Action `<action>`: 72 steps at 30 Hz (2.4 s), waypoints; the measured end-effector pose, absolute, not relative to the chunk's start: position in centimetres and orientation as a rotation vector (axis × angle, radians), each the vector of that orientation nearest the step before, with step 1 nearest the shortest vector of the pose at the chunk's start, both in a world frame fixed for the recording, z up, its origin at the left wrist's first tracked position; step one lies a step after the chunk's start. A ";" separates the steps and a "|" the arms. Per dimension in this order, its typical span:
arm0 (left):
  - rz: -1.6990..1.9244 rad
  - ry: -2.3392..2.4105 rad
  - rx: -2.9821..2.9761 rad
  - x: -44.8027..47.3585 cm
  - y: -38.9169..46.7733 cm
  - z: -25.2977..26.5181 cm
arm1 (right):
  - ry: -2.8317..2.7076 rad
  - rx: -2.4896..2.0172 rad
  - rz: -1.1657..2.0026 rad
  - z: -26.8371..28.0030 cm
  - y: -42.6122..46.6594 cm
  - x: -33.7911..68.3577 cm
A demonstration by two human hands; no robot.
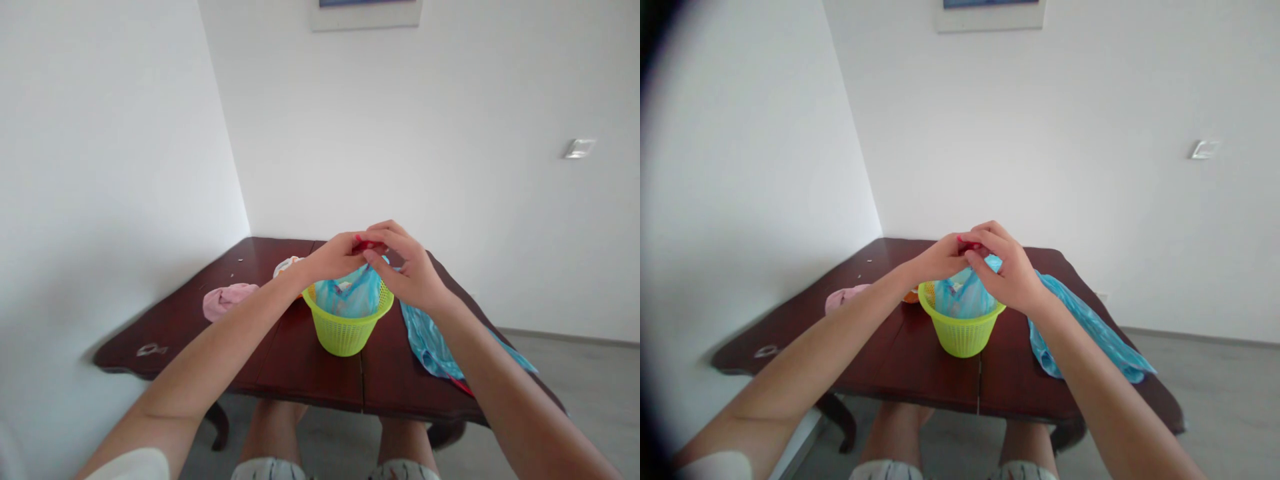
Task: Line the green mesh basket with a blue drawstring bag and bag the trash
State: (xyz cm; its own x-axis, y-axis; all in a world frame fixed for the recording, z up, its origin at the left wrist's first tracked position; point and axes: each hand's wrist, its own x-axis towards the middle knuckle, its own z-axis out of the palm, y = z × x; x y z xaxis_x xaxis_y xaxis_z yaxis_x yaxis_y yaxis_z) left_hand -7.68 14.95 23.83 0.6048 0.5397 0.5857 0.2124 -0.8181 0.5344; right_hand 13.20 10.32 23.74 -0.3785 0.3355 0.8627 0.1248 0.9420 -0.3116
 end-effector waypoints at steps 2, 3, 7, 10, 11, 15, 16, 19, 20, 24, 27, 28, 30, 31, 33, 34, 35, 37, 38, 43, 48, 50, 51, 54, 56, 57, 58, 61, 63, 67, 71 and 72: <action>1.090 0.551 2.329 -7.5 15.0 23.9 | -1.958 -0.377 0.086 23.9 10.1 13.2; 1.093 0.551 2.277 -7.5 15.0 23.9 | -1.920 -0.411 0.011 23.9 10.2 13.2; 1.071 0.563 2.102 -7.8 14.8 23.8 | -1.809 -0.564 -0.057 22.7 11.1 13.1; 1.054 0.508 2.018 -8.0 14.7 23.6 | -1.765 -0.635 0.104 21.5 12.3 12.8; 1.045 0.500 2.005 -8.0 14.7 23.5 | -1.723 -0.654 0.140 21.1 12.6 12.7; 1.040 0.496 1.944 -7.5 14.5 22.7 | -1.607 -0.695 0.255 20.3 13.2 12.2; 1.048 0.492 1.919 -7.4 14.5 22.5 | -1.594 -0.701 0.262 20.3 13.2 12.1; 1.083 0.479 1.824 -7.2 14.7 22.1 | -1.561 -0.720 0.202 20.4 13.0 12.0; 1.095 0.483 1.789 -7.2 14.8 22.0 | -1.550 -0.717 0.187 20.5 12.8 12.0; 1.125 0.519 1.650 -7.6 15.6 21.9 | -1.440 -0.652 0.285 20.9 11.8 11.7; 1.177 0.534 1.475 -8.1 15.9 21.9 | -1.344 -0.617 0.453 20.2 10.9 11.1; 1.186 0.534 1.411 -8.2 15.9 22.0 | -1.346 -0.635 0.509 19.7 10.7 10.8; 1.181 0.529 1.325 -8.5 16.0 22.0 | -1.418 -0.719 0.587 18.1 10.4 10.4; 1.175 0.524 1.321 -8.6 15.9 22.1 | -1.480 -0.763 0.591 17.2 10.4 10.3; 1.178 0.516 1.431 -9.0 15.5 22.3 | -1.603 -0.808 0.503 15.9 10.4 10.2; 1.187 0.525 1.560 -9.2 15.2 22.5 | -1.641 -0.802 0.413 15.6 10.4 10.2; 1.195 0.551 1.738 -9.5 14.8 22.7 | -1.655 -0.782 0.306 15.6 10.5 10.3; 1.184 0.655 2.191 -10.0 13.8 23.4 | -1.629 -0.732 0.106 16.1 10.7 10.5; 1.165 0.719 2.418 -10.3 13.3 23.8 | -1.615 -0.718 0.049 16.6 10.9 10.5; 1.166 0.905 2.917 -10.8 12.1 24.9 | -1.681 -0.663 0.495 18.7 12.8 9.8; 1.292 0.706 2.685 -10.7 12.6 23.7 | -1.595 -0.606 0.895 19.3 13.9 9.3; 1.339 0.640 2.556 -10.6 12.8 23.0 | -1.600 -0.620 1.025 19.4 13.9 9.5; 1.351 0.613 2.500 -10.5 12.9 22.6 | -1.585 -0.616 1.084 19.4 13.8 9.6; 1.338 0.522 2.369 -10.0 12.9 21.9 | -1.464 -0.593 1.187 19.2 13.8 9.8; 1.318 0.468 2.299 -9.7 12.8 21.6 | -1.374 -0.585 1.244 19.0 13.9 9.9; 1.310 0.452 2.268 -9.6 12.8 21.4 | -1.336 -0.576 1.270 18.9 14.1 10.0; 1.311 0.448 2.237 -9.6 12.7 21.2 | -1.303 -0.561 1.288 18.8 14.4 10.1; 1.339 0.489 2.165 -10.2 12.5 20.2 | -1.218 -0.528 1.274 18.3 15.7 11.0; 1.348 0.553 2.158 -11.2 12.2 19.1 | -1.129 -0.581 1.221 17.7 17.0 12.1; 1.318 0.722 2.336 -14.0 11.3 16.4 | -0.958 -0.754 1.117 16.1 19.7 14.7; 1.198 0.909 2.614 -16.7 10.5 14.1 | -0.917 -0.856 1.077 14.3 21.5 16.1; 1.178 0.974 2.641 -17.2 10.4 13.8 | -0.906 -0.875 1.065 14.0 21.8 16.2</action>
